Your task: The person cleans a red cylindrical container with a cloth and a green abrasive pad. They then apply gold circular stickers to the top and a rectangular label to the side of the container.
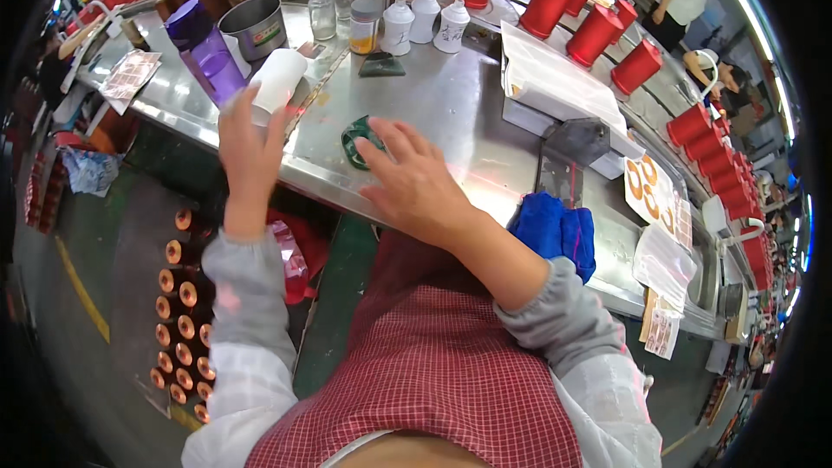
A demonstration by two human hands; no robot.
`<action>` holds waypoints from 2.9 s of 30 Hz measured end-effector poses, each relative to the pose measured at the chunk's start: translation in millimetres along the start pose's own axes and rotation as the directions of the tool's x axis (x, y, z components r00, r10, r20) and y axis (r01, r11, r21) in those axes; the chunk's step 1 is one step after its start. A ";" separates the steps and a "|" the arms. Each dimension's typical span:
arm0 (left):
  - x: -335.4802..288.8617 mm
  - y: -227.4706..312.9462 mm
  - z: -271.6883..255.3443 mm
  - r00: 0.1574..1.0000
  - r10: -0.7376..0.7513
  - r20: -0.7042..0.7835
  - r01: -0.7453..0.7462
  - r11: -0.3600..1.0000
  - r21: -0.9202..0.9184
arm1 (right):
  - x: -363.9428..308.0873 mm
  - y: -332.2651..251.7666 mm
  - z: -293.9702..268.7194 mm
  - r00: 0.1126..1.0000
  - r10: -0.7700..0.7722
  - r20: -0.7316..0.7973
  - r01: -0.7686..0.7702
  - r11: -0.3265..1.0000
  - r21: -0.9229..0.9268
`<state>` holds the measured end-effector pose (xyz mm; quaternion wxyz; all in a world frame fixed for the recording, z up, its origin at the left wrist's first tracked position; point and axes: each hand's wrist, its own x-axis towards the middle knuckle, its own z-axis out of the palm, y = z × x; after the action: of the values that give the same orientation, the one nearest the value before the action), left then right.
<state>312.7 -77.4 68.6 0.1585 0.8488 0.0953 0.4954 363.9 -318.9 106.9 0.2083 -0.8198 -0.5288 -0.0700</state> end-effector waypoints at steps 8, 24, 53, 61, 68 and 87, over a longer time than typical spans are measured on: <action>52.1 -52.7 65.3 0.776 -0.402 0.487 0.115 0.848 0.517 | -52.9 30.1 -62.9 0.998 0.049 -0.050 -0.041 0.986 0.160; -44.0 155.3 20.1 0.692 -0.134 0.709 0.346 -0.800 -0.490 | -42.3 39.7 -58.0 0.802 0.487 0.347 -0.397 -0.001 0.918; -72.9 113.3 29.9 0.634 -0.090 0.768 0.484 -0.728 -0.485 | -10.3 81.0 -66.2 0.866 0.485 0.119 0.240 -0.613 0.753; -53.1 81.2 26.8 0.560 -0.127 0.819 0.561 -0.669 -0.487 | 26.0 105.7 -60.7 0.932 0.348 0.098 0.233 -0.785 0.574; 0.6 32.3 11.7 0.571 -0.165 0.804 0.670 -0.472 -0.573 | 73.8 73.1 -79.4 0.859 0.498 -0.118 0.020 0.197 0.980; 87.8 -14.6 39.9 0.599 -0.182 0.780 0.794 0.010 -0.608 | 127.2 95.2 -13.1 0.988 -0.077 0.136 0.114 0.950 -0.290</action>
<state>390.5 -42.7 116.1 0.8206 0.5594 0.0378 0.1109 505.4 -251.5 136.0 0.0463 -0.8179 -0.5633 -0.1081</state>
